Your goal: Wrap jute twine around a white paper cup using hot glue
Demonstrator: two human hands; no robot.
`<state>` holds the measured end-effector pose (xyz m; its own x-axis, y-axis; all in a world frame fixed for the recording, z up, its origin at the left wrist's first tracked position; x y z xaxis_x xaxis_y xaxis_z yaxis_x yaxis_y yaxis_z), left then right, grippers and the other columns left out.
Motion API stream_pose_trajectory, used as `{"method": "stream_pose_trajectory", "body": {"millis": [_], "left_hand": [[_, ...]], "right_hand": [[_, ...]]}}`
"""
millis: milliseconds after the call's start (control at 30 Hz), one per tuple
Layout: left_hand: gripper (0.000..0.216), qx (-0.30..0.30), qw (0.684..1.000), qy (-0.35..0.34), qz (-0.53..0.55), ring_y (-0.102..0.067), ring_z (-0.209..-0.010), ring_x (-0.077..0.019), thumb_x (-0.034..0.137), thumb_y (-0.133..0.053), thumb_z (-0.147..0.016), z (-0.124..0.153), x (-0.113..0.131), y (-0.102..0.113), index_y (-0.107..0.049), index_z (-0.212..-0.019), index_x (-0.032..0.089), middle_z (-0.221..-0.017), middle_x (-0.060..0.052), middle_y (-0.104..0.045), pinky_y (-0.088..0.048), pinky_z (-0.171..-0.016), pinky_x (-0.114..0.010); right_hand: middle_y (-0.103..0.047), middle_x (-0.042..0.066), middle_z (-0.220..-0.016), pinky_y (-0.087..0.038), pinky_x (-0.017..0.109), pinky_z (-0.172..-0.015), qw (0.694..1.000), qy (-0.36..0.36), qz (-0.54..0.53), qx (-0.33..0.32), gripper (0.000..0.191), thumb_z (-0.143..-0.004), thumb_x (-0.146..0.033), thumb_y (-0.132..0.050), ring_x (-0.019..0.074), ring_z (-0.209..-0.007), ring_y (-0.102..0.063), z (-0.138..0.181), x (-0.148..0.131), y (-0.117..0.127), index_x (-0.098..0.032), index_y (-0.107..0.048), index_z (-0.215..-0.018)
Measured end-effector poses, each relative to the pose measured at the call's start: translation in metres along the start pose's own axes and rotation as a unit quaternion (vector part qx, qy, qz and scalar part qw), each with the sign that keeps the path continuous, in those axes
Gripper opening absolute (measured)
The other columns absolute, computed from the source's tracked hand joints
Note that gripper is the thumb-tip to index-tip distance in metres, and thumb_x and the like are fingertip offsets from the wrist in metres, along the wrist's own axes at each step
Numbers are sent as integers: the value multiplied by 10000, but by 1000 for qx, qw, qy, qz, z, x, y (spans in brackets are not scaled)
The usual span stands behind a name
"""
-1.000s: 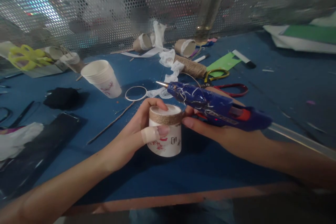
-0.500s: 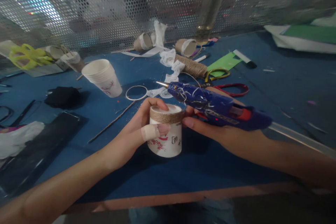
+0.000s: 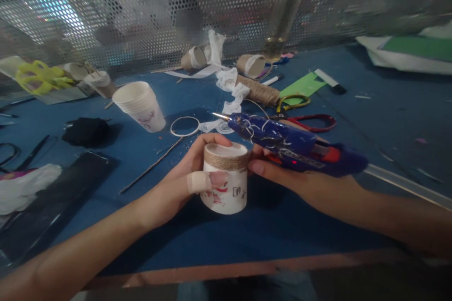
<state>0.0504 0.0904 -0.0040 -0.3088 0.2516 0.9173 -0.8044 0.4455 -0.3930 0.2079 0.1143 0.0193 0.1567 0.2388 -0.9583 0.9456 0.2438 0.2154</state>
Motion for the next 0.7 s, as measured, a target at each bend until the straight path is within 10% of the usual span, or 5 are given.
{"method": "stream_pose_trajectory", "body": {"millis": [700], "left_hand": [[630,61,998,18,1,-763,-1128,-282,303,-937,-830,6,-9,16,-661,-1396,330,-1305,-52,-794,-614,-899,-358]], "right_hand": [[-820,-31,-967,-742,388,-847,998,1,-57,5,309,-798,-380,-926,250,-943,-834,2,2,-1,-318,-687,-985]]}}
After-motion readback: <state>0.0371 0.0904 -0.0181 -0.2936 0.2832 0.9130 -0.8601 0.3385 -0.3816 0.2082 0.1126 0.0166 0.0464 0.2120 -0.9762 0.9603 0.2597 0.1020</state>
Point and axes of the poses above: each hand's wrist, its own z-axis away from the middle knuckle, its own y-axis out of the back of the hand, x = y × z, the point moved 10 cm from there along -z, towards the middle knuckle
